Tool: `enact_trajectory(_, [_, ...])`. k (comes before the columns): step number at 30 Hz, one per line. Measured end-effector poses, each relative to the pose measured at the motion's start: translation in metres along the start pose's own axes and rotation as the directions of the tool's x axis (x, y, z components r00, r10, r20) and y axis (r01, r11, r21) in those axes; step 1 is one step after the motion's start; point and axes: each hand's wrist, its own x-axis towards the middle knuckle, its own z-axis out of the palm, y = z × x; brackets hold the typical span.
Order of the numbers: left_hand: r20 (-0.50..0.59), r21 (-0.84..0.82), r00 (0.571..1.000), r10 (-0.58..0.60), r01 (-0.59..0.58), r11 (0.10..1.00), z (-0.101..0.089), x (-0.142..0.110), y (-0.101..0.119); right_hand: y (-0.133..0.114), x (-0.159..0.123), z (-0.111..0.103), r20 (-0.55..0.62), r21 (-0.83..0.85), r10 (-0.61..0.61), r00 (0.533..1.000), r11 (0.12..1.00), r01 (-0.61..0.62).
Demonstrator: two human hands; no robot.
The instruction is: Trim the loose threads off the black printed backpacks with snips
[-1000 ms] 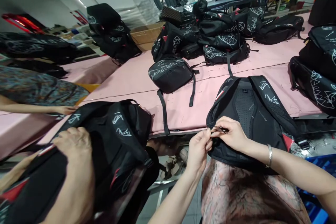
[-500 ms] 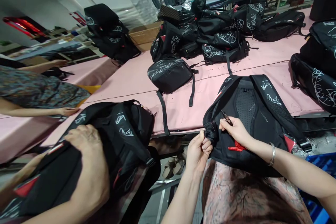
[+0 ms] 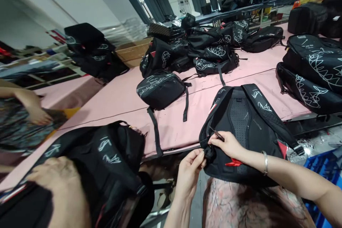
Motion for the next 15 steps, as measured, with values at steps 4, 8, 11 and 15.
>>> enact_trajectory(4, [-0.023,-0.084,0.999,0.037,-0.039,0.996,0.002,-0.002,-0.001,-0.003,-0.003,-0.002,-0.033,-0.025,-0.026,0.999,0.999,0.025])
enact_trajectory(8, [-0.067,0.0,0.988,0.138,-0.139,0.99,0.003,-0.003,-0.005,-0.018,-0.009,-0.004,-0.013,-0.141,-0.089,0.996,0.986,0.086])
enact_trajectory(11, [-0.087,0.122,0.972,0.217,-0.206,0.971,0.004,-0.006,-0.006,-0.025,-0.011,-0.003,-0.036,-0.169,-0.095,0.995,0.982,0.088])
enact_trajectory(15, [-0.081,0.265,0.961,0.263,-0.233,0.935,0.011,-0.009,-0.005,-0.028,-0.013,-0.002,-0.04,-0.207,-0.115,0.993,0.973,0.105])
